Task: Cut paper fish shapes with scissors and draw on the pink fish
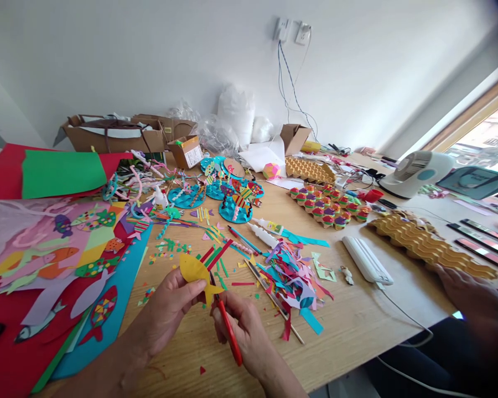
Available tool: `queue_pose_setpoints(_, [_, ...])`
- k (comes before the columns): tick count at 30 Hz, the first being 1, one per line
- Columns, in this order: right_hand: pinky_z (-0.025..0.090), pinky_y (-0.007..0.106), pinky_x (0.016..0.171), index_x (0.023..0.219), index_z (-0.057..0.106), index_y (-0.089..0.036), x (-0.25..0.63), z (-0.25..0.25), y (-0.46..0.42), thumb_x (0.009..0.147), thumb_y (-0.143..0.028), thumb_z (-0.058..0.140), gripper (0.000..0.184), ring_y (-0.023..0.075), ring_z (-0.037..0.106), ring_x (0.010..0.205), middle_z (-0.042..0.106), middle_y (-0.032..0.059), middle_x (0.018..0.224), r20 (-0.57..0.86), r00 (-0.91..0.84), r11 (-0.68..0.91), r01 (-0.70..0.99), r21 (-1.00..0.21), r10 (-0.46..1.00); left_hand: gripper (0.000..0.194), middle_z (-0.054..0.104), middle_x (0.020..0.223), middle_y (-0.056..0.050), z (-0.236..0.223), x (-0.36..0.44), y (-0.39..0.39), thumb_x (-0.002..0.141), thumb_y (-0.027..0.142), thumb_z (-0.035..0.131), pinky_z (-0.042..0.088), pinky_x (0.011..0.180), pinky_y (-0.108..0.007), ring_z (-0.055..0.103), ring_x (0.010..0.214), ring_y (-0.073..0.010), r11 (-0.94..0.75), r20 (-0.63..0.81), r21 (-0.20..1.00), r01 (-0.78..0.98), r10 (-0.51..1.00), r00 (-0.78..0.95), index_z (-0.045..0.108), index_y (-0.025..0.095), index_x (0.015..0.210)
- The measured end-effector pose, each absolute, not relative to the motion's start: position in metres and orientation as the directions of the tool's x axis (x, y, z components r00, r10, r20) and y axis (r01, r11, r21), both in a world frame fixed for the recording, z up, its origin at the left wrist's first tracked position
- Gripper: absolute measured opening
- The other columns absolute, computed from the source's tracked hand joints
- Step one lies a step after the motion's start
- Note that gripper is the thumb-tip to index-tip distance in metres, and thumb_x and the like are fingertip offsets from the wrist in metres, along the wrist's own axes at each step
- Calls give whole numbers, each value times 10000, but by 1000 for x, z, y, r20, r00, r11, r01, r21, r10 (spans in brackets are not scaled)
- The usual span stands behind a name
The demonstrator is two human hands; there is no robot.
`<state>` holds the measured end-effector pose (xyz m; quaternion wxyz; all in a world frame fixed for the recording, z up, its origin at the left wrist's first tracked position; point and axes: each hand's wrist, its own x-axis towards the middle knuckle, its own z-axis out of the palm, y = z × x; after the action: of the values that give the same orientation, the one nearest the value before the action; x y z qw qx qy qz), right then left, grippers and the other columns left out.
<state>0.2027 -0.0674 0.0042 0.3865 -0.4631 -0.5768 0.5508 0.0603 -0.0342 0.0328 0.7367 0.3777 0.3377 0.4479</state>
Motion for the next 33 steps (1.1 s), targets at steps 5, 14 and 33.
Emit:
queue_pose_setpoints(5, [277,189,432,618,413,-184,204,3,-68,830,-341,414,264,73,367,443,409,-50,485,-48,-281,-9,138,-990,958,82,677,762,-10,33,61,-34,745,193,601,445,672,-257,591,707,-159,328,-184,868,-374,910,371,671,197,789])
queue_pose_setpoints(14, [250,191,428,592,416,-183,205,5,-68,817,-334,426,272,71,330,442,384,-56,465,-65,-269,-14,185,-983,961,33,662,683,-4,37,61,-36,697,205,642,448,664,-259,584,666,-156,364,-240,868,-338,903,357,653,181,717])
queue_pose_setpoints(33, [217,206,440,582,391,-187,207,3,-68,846,-428,419,359,77,289,465,352,-54,473,-50,-280,28,266,-964,959,93,663,729,-16,31,53,-34,761,187,578,438,701,-278,583,713,-166,379,-237,884,-273,868,437,666,174,787])
